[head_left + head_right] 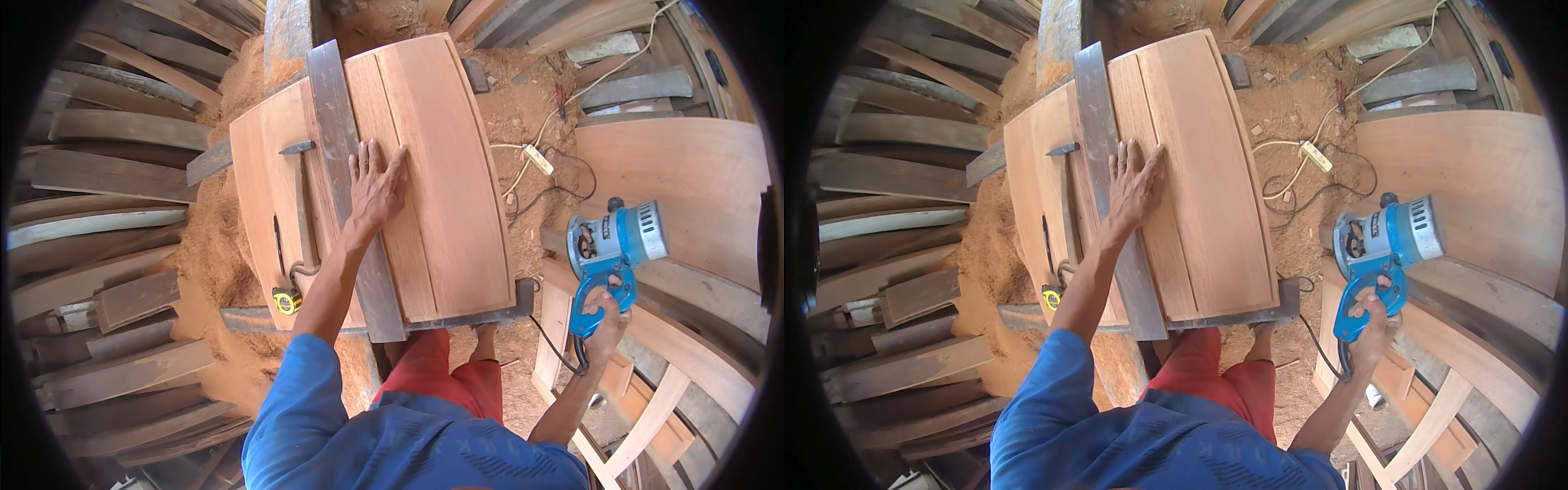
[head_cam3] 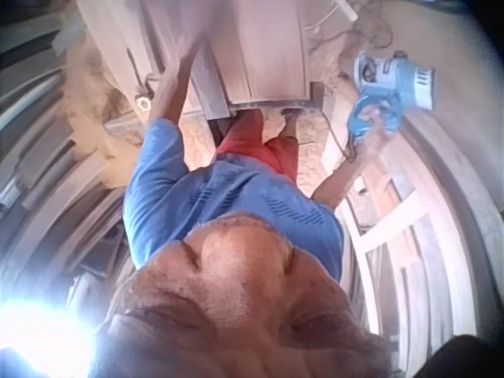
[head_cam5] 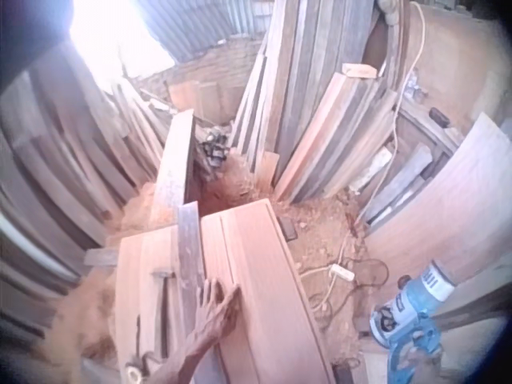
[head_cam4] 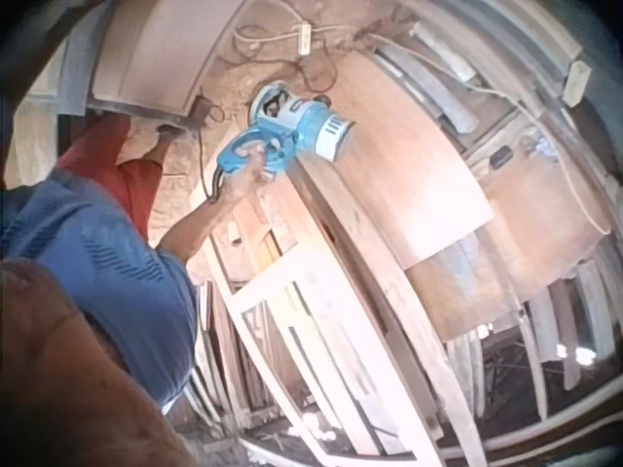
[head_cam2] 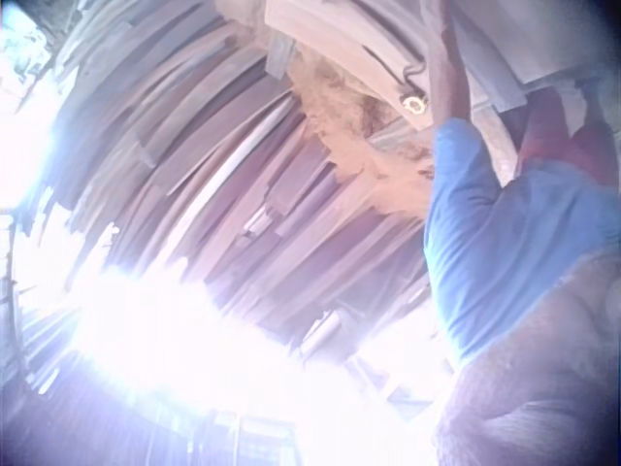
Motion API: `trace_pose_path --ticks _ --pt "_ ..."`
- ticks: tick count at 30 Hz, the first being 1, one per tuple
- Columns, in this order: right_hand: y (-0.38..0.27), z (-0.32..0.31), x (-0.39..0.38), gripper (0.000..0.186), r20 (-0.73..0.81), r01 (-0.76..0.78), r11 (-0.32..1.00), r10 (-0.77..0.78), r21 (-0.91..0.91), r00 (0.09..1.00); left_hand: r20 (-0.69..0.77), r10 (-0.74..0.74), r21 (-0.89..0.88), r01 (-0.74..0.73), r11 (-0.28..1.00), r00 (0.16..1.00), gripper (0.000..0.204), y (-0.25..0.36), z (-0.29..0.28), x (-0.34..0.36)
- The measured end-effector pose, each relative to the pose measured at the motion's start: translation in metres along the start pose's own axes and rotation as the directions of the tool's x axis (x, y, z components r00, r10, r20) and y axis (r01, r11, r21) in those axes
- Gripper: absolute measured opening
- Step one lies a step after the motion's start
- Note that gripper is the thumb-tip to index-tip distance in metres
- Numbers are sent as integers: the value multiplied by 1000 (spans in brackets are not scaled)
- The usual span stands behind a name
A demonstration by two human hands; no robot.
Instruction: The person uses a handheld electric router to shape the edge of a wooden board clamped to a workbench. They guide the tool along a straight metal guide to create a groove, then measure the board with a tape measure and inspect the finished edge.
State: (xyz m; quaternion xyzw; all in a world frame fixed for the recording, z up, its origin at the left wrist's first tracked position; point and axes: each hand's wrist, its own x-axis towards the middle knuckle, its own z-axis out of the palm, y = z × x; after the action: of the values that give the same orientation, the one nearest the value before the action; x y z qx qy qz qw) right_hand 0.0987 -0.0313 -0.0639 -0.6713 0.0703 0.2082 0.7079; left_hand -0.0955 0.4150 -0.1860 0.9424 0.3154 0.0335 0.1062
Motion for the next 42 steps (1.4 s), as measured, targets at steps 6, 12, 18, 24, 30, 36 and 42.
trace_pose_path --ticks 6,12,18,24,30,36,42 --pt "65 -55 -5 29 0 -183 973 185 142 983 -9 -45 118 46 992 999 63 40 14 -46" --pt "144 -83 11 27 -5 -309 894 328 323 945 -64 16 166 -6 986 998 64 30 24 -48" --pt "244 -96 48 20 51 -413 717 468 562 882 -49 19 213 -8 977 999 67 32 24 -48" --pt "342 -90 112 16 43 -442 722 499 532 866 -35 15 219 -7 976 999 70 34 20 -47" --pt "441 -82 169 20 63 -428 604 530 672 846 -24 116 201 -108 974 993 70 38 10 -43" --pt "536 -84 195 24 132 -392 466 496 793 858 0 215 191 -211 959 977 65 29 12 -43" --pt "624 -144 182 28 122 -379 494 475 782 871 -105 445 43 -443 895 889 65 9 30 -25"
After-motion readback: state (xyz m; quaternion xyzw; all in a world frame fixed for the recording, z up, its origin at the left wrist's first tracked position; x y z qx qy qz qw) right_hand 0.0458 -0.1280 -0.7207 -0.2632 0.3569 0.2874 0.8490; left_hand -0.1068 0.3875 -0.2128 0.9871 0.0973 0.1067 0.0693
